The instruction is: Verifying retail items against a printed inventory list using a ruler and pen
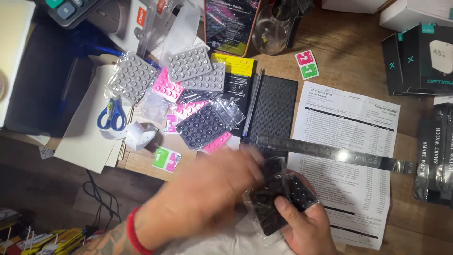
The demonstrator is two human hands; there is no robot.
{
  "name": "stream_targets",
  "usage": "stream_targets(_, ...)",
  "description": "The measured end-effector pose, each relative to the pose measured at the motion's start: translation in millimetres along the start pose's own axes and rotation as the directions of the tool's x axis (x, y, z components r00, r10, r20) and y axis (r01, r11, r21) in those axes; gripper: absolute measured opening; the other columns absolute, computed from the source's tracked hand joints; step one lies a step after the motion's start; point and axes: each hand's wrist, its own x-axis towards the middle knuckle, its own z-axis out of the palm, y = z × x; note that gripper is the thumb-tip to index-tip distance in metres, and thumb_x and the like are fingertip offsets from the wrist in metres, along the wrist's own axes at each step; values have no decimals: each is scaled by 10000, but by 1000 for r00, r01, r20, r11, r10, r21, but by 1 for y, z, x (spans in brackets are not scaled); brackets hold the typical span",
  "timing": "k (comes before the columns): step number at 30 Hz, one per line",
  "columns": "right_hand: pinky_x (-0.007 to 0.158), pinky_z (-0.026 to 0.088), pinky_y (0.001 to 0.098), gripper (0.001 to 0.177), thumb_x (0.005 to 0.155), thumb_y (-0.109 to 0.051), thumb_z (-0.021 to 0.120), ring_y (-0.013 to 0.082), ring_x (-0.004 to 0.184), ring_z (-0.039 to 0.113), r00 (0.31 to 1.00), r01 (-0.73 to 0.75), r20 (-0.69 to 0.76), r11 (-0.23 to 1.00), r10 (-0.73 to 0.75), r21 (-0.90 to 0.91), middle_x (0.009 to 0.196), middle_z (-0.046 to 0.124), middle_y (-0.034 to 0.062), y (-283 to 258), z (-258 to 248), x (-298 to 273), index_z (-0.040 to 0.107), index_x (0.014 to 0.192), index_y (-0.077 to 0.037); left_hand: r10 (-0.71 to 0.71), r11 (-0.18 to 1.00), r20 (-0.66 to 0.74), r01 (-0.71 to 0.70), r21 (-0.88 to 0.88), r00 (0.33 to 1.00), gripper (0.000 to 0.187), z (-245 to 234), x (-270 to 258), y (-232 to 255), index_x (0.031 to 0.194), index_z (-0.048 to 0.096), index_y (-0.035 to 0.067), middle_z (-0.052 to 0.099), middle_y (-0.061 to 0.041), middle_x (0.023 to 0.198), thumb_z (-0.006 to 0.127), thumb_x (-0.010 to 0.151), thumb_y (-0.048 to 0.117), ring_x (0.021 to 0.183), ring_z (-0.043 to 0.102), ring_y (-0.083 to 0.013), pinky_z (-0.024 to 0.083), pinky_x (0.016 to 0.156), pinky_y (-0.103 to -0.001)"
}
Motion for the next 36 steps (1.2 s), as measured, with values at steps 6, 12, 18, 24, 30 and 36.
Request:
stream_targets(6,907,520,682,526,888,128,509,475,1129,619,994,20,-100,995,-30,-102,1204,643,311,-15,11,-4,551,1404,31,-374,537,-18,232,811,927,404,-13,-32,-37,1263,576,-166,626,-318,1296,541,915,38,1253,580,-411,474,1125,-479)
stream_targets(12,838,606,557,463,886,48,608,365,1032,684,974,192,146,973,-173,-129,1115,695,227,-11,11,-2,585,1346,-6,-338,574,-182,355,738,923,122,-21,-24,-14,1094,610,-27,661,-165,1065,581,983,13,908,656,-327,561,804,-420)
stream_targets(18,1025,525,505,558,852,88,577,415,1135,672,993,109,-31,974,-117,-198,1230,709,298,-13,36,-16,583,1409,51,-94,780,-221,210,589,971,290,-16,-12,16,1171,696,-48,668,-245,1198,480,1046,100,1085,676,-407,569,950,-520)
stream_targets(24,1122,369,545,576,976,-241,302,409,1337,506,942,-95,-314,991,119,91,1477,559,285,-19,62,-28,483,1473,-14,-51,903,198,-40,427,979,273,13,-10,12,1319,654,60,625,-140,1419,513,1110,164,1305,590,-350,472,1011,-462)
stream_targets(30,869,566,599,534,791,88,642,454,969,675,994,105,16,991,-104,-78,1098,700,316,2,0,-6,599,1322,55,-153,988,17,153,4,988,265,-22,16,-9,1216,553,-57,619,-232,1195,530,1062,157,1155,622,-419,496,1027,-487)
stream_targets(36,946,528,627,500,853,95,552,487,1091,647,987,79,-129,989,-95,-122,1196,678,335,-11,7,-4,584,1352,86,-364,621,-140,352,700,921,435,-24,-13,-38,1197,618,-145,661,-288,1200,649,1014,249,1044,638,-405,526,1003,-476)
